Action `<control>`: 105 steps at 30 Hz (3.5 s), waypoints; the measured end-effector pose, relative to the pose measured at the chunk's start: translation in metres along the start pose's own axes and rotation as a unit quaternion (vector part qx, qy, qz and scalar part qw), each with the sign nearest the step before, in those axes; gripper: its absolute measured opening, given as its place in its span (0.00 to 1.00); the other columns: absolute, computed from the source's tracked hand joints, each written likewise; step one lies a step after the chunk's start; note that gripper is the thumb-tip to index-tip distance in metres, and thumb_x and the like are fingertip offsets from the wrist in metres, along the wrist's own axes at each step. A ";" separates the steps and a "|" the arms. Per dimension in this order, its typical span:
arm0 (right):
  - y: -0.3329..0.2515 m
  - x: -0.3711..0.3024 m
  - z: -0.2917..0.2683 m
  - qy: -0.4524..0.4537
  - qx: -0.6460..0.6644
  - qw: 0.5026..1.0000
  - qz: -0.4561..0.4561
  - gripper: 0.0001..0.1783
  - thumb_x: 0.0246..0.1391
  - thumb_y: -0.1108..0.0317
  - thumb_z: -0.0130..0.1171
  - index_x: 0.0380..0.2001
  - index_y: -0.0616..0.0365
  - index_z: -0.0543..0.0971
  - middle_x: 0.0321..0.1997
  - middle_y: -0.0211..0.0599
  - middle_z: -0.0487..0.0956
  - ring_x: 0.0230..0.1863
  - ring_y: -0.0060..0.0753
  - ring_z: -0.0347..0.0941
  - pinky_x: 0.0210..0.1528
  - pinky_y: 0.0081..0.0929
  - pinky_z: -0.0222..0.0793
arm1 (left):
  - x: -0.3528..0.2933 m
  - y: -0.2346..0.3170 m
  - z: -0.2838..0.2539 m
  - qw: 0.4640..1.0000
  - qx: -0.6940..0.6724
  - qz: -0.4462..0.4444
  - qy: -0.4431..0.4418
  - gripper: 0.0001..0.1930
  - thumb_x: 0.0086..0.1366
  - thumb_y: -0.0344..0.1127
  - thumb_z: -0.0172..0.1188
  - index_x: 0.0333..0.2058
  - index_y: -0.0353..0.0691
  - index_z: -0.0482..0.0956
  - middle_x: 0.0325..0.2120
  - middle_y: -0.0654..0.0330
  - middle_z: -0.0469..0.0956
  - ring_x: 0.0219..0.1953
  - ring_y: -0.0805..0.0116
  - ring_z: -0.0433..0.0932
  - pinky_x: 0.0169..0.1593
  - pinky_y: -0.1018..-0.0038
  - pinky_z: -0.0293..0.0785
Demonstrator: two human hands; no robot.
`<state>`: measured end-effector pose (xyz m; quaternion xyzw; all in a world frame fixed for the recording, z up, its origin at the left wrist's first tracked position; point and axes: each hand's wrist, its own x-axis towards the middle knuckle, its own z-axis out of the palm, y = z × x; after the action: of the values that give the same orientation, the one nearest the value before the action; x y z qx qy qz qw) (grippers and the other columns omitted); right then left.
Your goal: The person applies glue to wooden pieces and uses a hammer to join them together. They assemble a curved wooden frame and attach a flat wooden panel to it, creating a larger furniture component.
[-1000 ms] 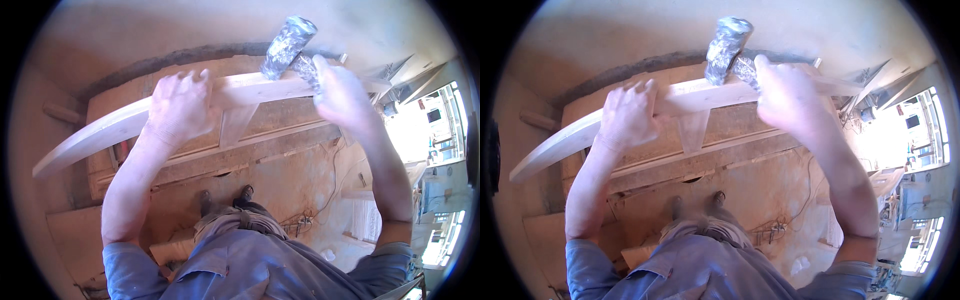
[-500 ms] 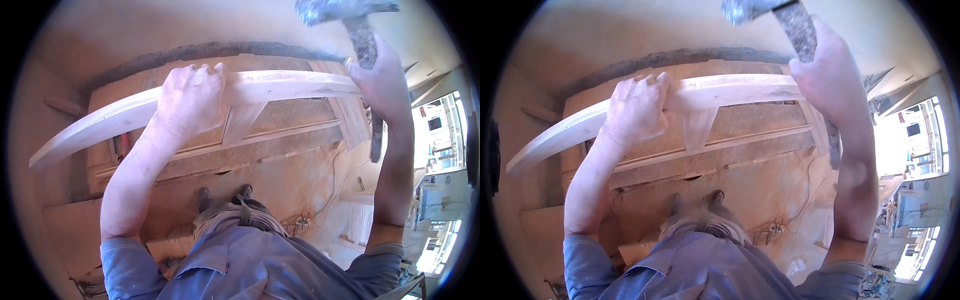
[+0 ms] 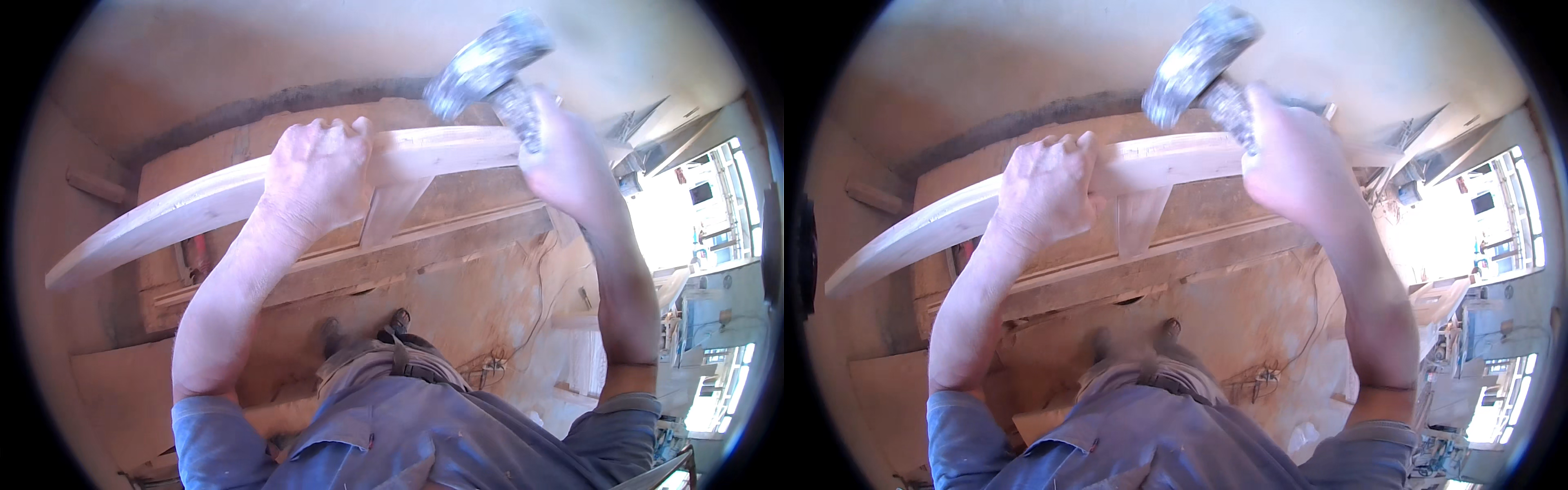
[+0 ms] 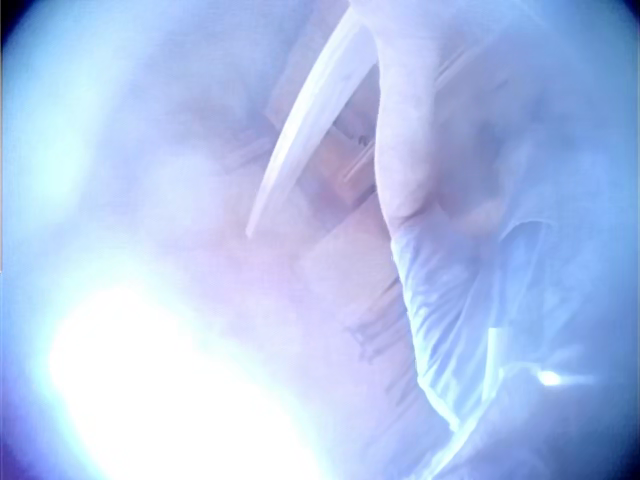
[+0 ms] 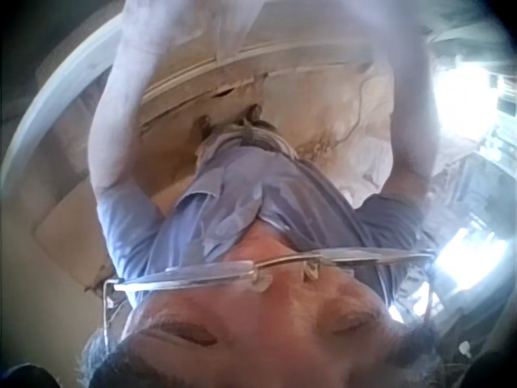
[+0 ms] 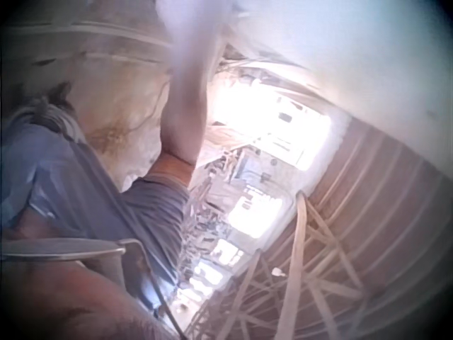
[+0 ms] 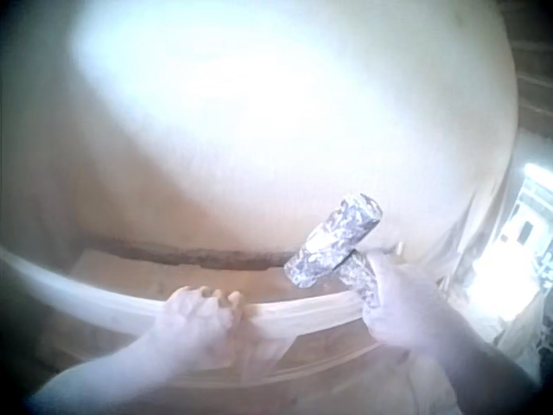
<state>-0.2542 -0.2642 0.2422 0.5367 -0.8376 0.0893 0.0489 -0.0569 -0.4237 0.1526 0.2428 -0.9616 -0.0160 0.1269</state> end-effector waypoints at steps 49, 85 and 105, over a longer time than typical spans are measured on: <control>0.306 -0.210 0.236 0.023 0.898 0.433 0.068 0.53 0.50 0.52 0.70 0.73 0.61 0.55 0.76 0.54 0.55 0.77 0.55 0.49 0.77 0.58 0.40 | -0.047 0.155 -0.008 0.989 -0.070 -0.083 -0.099 0.18 0.42 0.18 0.60 0.37 0.35 0.81 0.34 0.53 0.81 0.41 0.49 0.78 0.45 0.61 0.76; 0.278 -0.531 0.299 0.132 0.915 0.201 0.325 0.41 0.44 0.79 0.62 0.65 0.48 0.68 0.63 0.40 0.73 0.69 0.51 0.62 0.74 0.56 0.54 | -0.182 0.246 0.312 0.434 -0.611 -0.662 0.014 0.21 0.67 0.45 0.63 0.47 0.29 0.80 0.41 0.51 0.83 0.42 0.61 0.82 0.48 0.63 0.76; 0.410 -0.274 0.007 0.450 0.744 0.461 0.177 0.29 0.64 0.56 0.53 0.64 0.61 0.69 0.67 0.47 0.69 0.69 0.58 0.61 0.70 0.68 0.50 | -0.083 0.398 0.096 0.343 -0.768 -0.282 0.462 0.41 0.61 0.56 0.68 0.61 0.29 0.66 0.56 0.50 0.71 0.60 0.57 0.68 0.65 0.58 0.60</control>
<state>-0.5114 0.1456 0.1464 0.0950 -0.3924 0.9148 -0.0154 -0.1945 -0.0364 0.0770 0.2642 -0.1909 -0.6673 0.6697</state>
